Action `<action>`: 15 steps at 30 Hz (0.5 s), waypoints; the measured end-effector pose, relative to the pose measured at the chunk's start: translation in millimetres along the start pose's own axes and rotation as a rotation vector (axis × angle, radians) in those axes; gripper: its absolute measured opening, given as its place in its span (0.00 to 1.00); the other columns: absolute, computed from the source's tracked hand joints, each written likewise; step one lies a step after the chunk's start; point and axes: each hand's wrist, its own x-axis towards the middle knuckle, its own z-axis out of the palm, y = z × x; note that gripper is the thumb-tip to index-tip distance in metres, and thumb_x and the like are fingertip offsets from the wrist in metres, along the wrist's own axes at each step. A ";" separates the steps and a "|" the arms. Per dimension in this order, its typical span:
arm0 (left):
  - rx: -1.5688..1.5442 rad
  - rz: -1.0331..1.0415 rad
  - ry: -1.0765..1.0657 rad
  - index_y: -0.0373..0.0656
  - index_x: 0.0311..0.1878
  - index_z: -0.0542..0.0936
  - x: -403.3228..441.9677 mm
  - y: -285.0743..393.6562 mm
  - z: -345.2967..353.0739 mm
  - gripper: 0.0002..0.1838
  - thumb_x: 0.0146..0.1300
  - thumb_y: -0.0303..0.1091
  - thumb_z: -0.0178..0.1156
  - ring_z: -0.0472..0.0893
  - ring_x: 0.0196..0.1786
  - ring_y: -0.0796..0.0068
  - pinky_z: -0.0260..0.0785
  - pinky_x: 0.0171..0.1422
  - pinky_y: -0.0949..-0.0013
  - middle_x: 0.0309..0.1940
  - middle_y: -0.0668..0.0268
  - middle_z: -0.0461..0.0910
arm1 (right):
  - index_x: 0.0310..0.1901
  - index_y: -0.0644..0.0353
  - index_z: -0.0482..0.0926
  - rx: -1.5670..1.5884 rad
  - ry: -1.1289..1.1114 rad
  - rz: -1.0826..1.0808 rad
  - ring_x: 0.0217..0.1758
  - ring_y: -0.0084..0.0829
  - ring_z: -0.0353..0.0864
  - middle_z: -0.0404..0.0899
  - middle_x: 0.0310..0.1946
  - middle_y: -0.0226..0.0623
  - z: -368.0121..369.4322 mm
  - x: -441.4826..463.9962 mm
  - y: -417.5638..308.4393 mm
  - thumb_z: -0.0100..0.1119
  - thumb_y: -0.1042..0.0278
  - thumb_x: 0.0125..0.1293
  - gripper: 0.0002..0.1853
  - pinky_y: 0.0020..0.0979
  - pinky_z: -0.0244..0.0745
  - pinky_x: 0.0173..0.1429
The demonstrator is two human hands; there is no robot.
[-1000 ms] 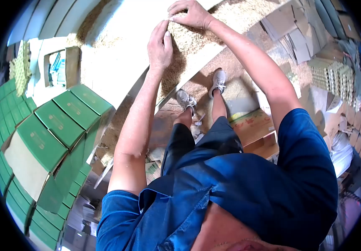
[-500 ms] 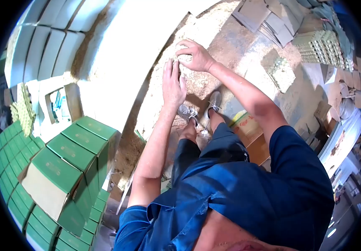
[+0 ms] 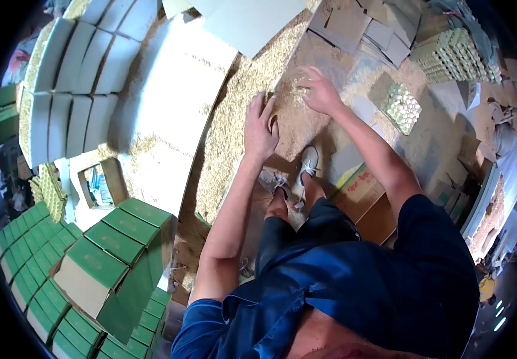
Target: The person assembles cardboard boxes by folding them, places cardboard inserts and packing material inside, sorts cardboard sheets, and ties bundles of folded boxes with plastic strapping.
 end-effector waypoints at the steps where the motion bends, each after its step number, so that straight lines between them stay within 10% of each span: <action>1: 0.014 0.012 0.006 0.40 0.66 0.71 6.2 0.0 0.2 0.29 0.58 0.22 0.58 0.63 0.71 0.46 0.56 0.76 0.54 0.70 0.48 0.61 | 0.50 0.51 0.85 -0.101 0.065 0.053 0.71 0.42 0.66 0.67 0.67 0.43 -8.5 -5.0 5.8 0.67 0.66 0.53 0.19 0.36 0.63 0.72; 5: 0.018 -0.193 0.228 0.34 0.69 0.66 54.2 -17.2 -9.0 0.30 0.65 0.30 0.58 0.67 0.70 0.48 0.63 0.72 0.58 0.70 0.47 0.63 | 0.56 0.52 0.82 -0.015 0.155 0.302 0.76 0.44 0.58 0.56 0.74 0.46 -25.3 -3.3 19.0 0.69 0.60 0.57 0.24 0.36 0.56 0.76; 15: -0.416 -0.713 0.434 0.27 0.71 0.60 193.0 -70.5 -34.8 0.40 0.60 0.33 0.66 0.81 0.44 0.61 0.73 0.50 0.64 0.53 0.47 0.79 | 0.61 0.64 0.76 0.557 0.109 0.510 0.72 0.47 0.65 0.68 0.67 0.55 -28.0 4.8 42.0 0.67 0.58 0.60 0.29 0.38 0.59 0.75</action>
